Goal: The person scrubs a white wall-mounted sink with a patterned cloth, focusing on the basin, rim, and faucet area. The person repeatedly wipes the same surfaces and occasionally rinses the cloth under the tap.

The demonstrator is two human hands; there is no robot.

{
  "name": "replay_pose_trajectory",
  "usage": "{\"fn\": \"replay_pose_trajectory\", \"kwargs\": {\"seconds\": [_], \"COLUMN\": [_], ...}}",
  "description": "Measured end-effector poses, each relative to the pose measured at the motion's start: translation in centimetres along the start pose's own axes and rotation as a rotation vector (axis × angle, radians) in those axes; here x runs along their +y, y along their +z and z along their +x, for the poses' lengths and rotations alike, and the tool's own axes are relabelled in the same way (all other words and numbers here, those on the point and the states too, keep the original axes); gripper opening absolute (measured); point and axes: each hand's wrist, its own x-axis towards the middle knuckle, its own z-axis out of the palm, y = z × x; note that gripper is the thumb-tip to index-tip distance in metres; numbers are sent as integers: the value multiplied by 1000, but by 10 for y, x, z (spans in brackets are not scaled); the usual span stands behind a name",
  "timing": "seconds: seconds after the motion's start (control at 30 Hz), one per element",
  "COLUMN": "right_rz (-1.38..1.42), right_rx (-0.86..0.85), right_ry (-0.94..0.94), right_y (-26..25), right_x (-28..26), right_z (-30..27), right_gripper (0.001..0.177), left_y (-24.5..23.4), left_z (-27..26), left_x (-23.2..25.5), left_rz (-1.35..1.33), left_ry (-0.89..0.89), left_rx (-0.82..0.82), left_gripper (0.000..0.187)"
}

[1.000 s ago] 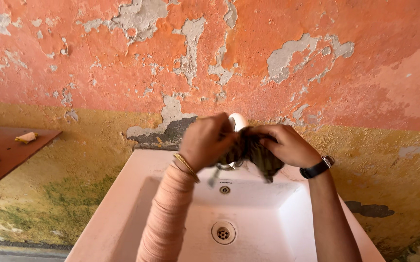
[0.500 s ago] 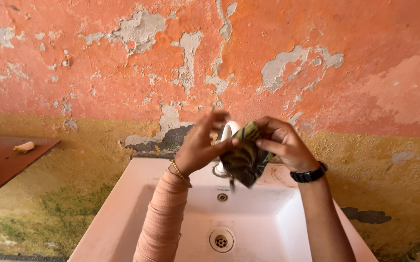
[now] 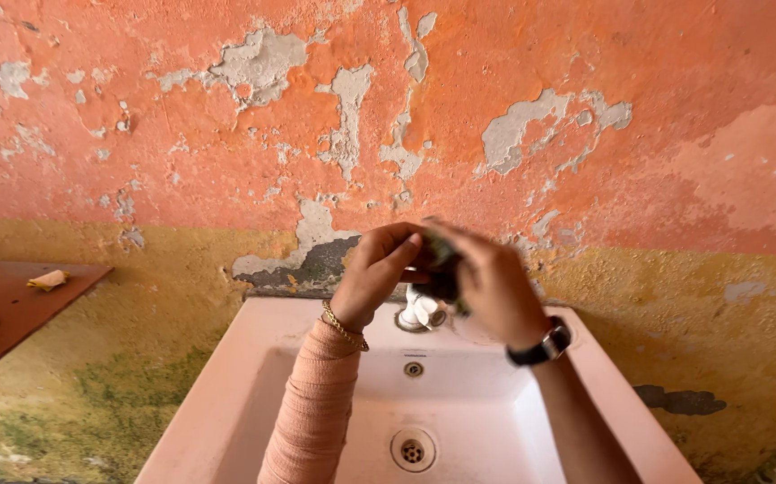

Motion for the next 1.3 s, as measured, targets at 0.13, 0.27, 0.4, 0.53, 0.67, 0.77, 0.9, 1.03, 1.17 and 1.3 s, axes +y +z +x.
{"fn": "replay_pose_trajectory", "kwargs": {"seconds": [0.13,0.27,0.4,0.53,0.67,0.77,0.9,1.03,1.17,1.3], "right_rz": [-81,276,139,-474,-588,-584,-833,-1216,-1269,-1119], "right_rx": [323,38,-84,-435,-350,-284,-352,-322,-492,-631], "right_ry": [70,282,-17,177,174,253,162,-125,-248,-286], "right_y": [-5,9,43,61,97,127,160,191,200,201], "right_x": [56,75,48,30,37,54,72,94,114,125], "right_z": [3,1,8,42,69,80,83,78,64,45], "right_gripper": [47,49,47,18,13,20,27,20,20,19], "left_y": [-3,-4,-12,-21,-30,-36,-45,-52,-57,-68], "left_z": [0,2,3,1,-1,-7,-15,-24,-33,-40], "left_x": [9,5,4,1,6,15,28,37,47,56], "left_rz": [375,387,330,234,261,220,142,82,7,-159], "left_ry": [159,214,190,137,162,122,144,165,185,218], "left_rx": [118,282,316,312,319,312,314,300,259,189], "left_gripper": [22,21,21,22,22,22,23,23,23,24]}}
